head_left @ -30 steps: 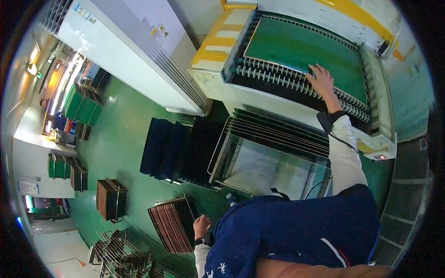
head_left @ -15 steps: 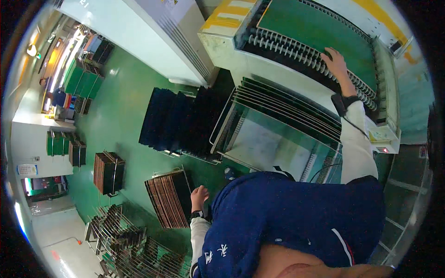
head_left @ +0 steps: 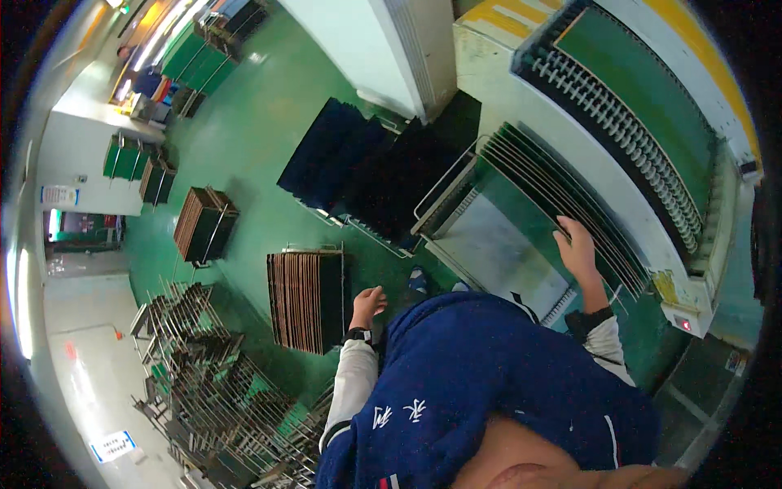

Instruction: Placing green PCB boards into a processing machine and organizing metal racks.

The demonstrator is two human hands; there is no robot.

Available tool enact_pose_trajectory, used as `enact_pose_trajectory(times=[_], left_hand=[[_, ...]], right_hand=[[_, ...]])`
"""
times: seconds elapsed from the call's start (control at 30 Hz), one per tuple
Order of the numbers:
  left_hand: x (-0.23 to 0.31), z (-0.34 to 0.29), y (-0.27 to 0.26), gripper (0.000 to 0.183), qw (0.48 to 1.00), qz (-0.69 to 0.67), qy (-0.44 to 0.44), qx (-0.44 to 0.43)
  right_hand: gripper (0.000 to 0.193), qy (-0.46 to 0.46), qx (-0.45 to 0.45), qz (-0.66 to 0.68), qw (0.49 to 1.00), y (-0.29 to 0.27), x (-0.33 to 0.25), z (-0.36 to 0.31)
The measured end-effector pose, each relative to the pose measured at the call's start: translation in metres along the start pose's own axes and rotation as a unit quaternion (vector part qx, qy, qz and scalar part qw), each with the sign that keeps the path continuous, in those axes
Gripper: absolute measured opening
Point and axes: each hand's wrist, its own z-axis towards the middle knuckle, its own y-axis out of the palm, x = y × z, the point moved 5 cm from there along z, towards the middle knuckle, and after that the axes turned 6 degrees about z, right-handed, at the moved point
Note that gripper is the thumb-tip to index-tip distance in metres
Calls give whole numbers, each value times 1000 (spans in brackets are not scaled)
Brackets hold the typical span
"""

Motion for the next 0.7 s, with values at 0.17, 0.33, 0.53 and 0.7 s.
enact_pose_trajectory(times=[0.17, 0.33, 0.53, 0.7], left_hand=[[-24, -3, -5, 33, 1000, -4, -10, -7], [-34, -14, -10, 34, 999, 34, -37, 18], [-49, 5, -16, 32, 999, -9, -37, -21], [-29, 19, -18, 31, 999, -11, -6, -29]], right_hand=[[34, 89, -90, -157, 979, 25, 42, -11], [36, 188, -126, -229, 947, 29, 52, 1], [43, 251, -141, -228, 930, 26, 19, 4], [46, 226, -106, -253, 935, 38, 45, -6]])
